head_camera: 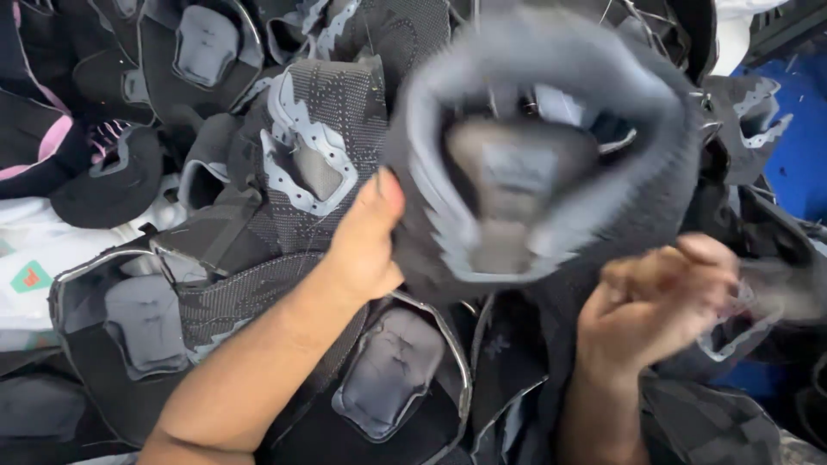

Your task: The person trims excess threads and inspects shoe upper components using snips.

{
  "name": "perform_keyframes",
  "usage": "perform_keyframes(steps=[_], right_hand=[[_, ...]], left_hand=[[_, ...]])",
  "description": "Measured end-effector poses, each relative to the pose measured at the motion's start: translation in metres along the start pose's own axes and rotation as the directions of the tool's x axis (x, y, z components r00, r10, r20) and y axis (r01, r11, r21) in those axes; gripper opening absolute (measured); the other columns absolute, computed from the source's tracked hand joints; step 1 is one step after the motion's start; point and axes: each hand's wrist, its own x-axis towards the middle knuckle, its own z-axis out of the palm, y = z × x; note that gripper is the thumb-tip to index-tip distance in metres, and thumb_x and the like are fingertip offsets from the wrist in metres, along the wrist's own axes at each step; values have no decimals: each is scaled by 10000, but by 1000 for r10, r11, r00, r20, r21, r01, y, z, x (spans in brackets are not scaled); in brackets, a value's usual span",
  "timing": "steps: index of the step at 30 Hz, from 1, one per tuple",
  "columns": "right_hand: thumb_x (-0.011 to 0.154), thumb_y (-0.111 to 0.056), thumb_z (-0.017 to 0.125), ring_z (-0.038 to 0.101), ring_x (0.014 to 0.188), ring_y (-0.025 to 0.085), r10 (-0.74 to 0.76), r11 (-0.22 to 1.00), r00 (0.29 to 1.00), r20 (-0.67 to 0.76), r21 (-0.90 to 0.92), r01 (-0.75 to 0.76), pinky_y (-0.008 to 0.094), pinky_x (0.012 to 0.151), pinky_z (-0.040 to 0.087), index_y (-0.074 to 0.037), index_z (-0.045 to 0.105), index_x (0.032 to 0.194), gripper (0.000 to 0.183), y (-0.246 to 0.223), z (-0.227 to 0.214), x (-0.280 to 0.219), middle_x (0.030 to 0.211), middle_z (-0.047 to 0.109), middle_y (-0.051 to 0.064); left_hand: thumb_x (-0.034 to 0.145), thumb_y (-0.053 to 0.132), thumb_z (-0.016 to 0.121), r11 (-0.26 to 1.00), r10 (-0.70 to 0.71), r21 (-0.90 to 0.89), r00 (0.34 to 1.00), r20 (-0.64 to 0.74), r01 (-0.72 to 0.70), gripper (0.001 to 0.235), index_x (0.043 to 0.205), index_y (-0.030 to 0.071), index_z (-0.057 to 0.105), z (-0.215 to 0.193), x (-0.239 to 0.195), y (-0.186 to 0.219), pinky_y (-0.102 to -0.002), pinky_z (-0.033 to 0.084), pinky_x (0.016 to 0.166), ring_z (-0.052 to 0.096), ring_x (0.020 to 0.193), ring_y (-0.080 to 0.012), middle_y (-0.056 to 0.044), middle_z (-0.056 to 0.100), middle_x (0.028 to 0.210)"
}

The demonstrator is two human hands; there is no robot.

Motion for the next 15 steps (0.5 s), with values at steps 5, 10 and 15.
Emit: perform_keyframes(steps=[5,10,15], right_hand=[[1081,-479,622,376,507,58,171,980,930,327,39,-194,221,479,333,9,600,1261,521,-9,19,-5,703,436,-37],[1081,-191,729,431,649,82,150,978,912,383,-192,-80,231,589,360,-34,517,1084,263,8,-15,-13,848,502,10],[949,-221,750,488,639,62,193,981,981,8,-31,-193,264,534,445,-265,554,1144,281,33,-36,-12,838,562,-62]], left_hand=[[1081,462,558,760,186,-649,964,191,-18,603,1485,20,484,18,5,38,-452,512,1113,645,1249,-244,-108,645,1380],[1078,408,596,801,197,-597,962,190,-46,563,1462,6,514,18,5,23,-437,525,1100,648,1244,-239,-115,650,1371],[1010,127,738,933,180,-353,941,288,-70,452,1412,1,573,9,1,4,-399,521,1087,630,1228,-197,-80,660,1335]])
